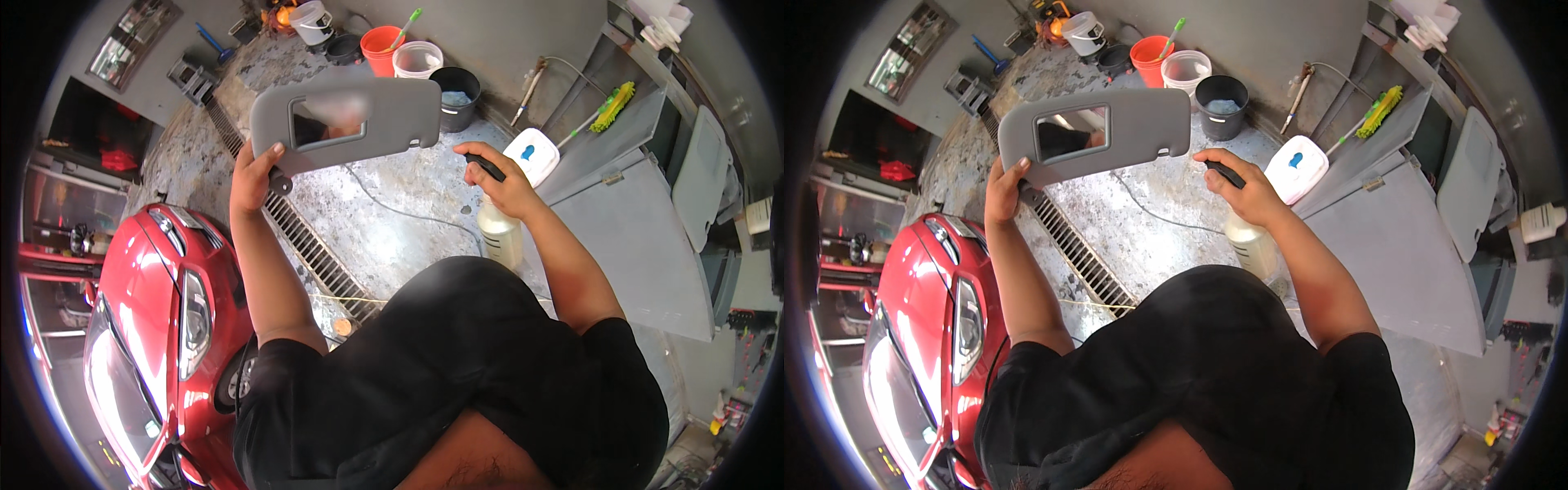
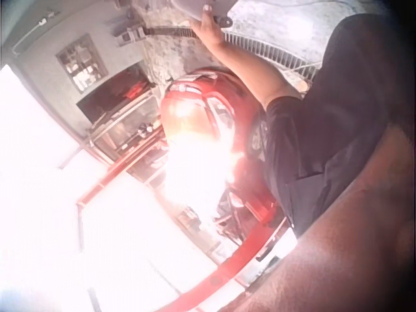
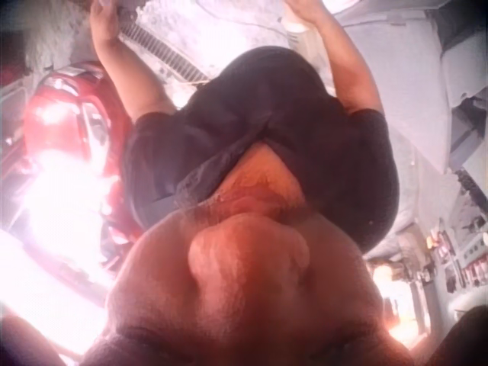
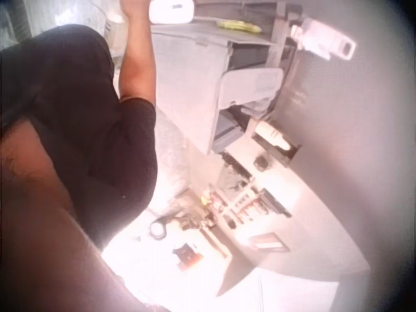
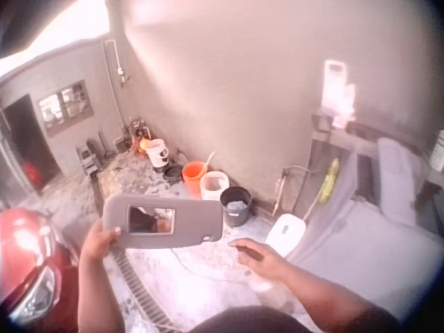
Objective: The person removes a gray plastic car door panel from a red vehicle and places it on a workbench. They spray a cleaning solution onto the panel and wipe it thoroughly with a white cloth, cleaning the surface and the mirror area. The person then carries the cleaned panel back to the car.
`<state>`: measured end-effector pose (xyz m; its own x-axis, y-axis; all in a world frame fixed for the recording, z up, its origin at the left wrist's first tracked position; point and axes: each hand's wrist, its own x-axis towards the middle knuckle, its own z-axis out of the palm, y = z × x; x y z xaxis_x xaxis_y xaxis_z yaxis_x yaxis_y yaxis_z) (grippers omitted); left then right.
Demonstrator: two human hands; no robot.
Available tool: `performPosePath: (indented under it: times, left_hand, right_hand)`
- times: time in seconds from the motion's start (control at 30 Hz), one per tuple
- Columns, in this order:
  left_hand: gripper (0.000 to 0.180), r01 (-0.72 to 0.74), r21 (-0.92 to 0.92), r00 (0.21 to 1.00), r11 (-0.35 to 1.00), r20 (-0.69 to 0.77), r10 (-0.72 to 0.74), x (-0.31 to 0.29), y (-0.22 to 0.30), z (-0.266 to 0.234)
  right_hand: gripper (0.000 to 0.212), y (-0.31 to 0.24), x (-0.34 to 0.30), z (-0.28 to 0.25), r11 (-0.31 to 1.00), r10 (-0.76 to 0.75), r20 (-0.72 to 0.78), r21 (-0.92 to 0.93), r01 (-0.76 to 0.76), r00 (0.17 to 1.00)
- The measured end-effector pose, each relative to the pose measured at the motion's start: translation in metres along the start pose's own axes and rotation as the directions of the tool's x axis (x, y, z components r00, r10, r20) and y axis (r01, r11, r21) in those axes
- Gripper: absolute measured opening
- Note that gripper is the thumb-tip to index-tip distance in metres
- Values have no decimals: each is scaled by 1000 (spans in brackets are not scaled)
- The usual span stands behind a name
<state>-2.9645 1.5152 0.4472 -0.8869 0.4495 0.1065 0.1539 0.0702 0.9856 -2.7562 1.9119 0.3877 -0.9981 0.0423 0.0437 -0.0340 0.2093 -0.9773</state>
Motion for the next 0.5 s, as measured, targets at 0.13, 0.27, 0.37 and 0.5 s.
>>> performPosePath:
  times: [0.13, 0.27, 0.37, 0.5]
  left_hand:
    - [32, -14, -54, 1000, 998, -22, 13, -12, -5, 8]
    - [35, -4, -206, 996, 979, -84, -14, -23, -10, 32]
    - [36, -6, -311, 991, 950, -131, -37, -30, -10, 52]
    - [43, -38, -324, 993, 945, -120, -1, -39, -15, 59]
  right_hand:
    - [31, 4, -4, -3, 994, -107, -105, 10, 109, 989]
    - [37, 6, -12, -22, 992, -56, -71, 113, 64, 996]
    - [39, 4, -20, -27, 990, -81, -112, 107, 93, 990]
    - [39, -4, -31, -38, 991, -62, -98, 113, 73, 993]
